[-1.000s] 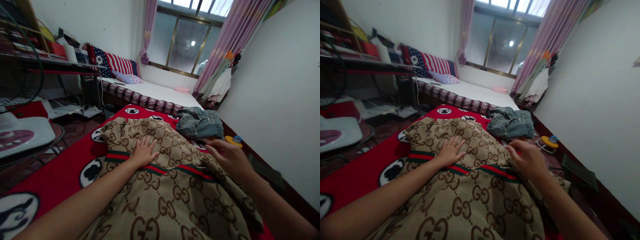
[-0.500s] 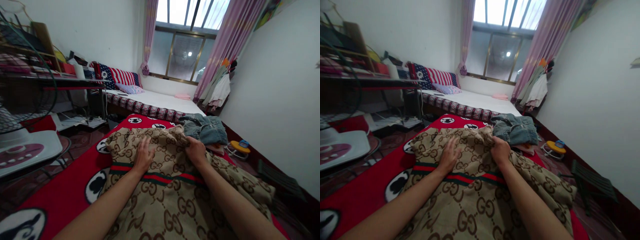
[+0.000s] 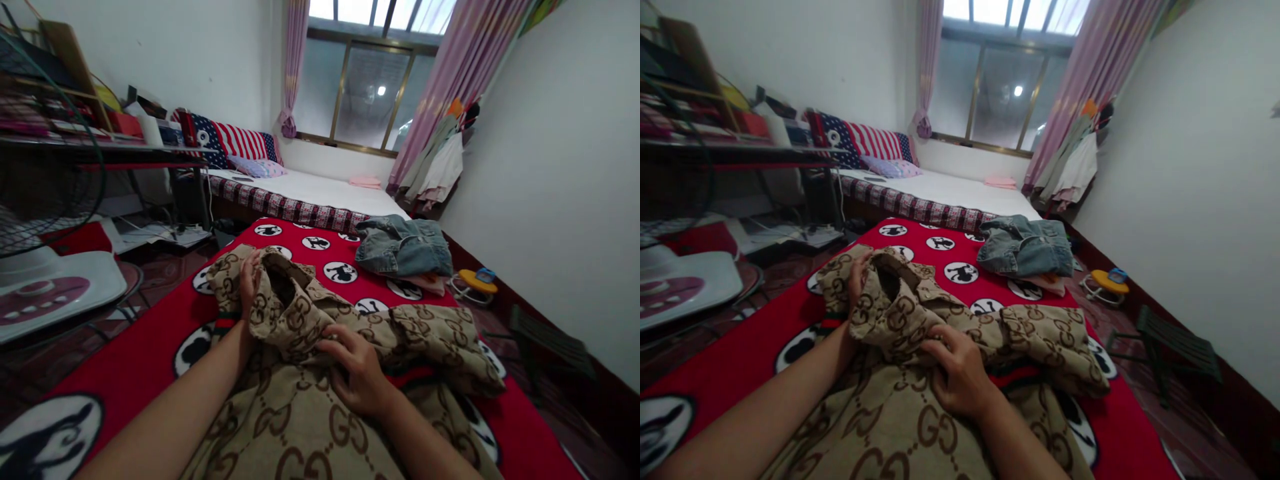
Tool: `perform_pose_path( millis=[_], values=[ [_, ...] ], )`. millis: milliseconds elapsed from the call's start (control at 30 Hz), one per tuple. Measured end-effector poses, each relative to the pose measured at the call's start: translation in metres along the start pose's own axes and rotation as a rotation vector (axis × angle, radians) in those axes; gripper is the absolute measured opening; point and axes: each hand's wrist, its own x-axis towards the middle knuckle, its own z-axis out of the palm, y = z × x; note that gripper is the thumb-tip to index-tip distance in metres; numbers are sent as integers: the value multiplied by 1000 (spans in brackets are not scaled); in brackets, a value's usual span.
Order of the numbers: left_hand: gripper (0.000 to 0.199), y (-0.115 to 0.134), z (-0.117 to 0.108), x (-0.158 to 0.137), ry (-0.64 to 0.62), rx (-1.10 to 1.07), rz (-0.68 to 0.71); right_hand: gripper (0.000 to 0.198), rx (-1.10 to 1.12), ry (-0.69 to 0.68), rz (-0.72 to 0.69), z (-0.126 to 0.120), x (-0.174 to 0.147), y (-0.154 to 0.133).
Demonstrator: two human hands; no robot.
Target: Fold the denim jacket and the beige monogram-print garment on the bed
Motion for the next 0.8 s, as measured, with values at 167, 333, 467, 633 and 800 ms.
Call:
perform_pose_path(
  millis=[167,333,467,633,800],
  values=[
    [38,-5,1,2,39,-36,-59,61,-21,52,305,3,7,-5],
    [38,-14,4,6,16,-118,-44,70,-316,-224,272,17,17,-18],
    [41,-17,6,9,87,-184,-113,25,-398,-217,39,-20,42,3],
    [44,-13,9,11,187,-30,-48,43,-667,390,481,-101,81,84],
    [48,-12,13,9,70,246,22,48,-793,207,668,-93,46,116]
  ],
)
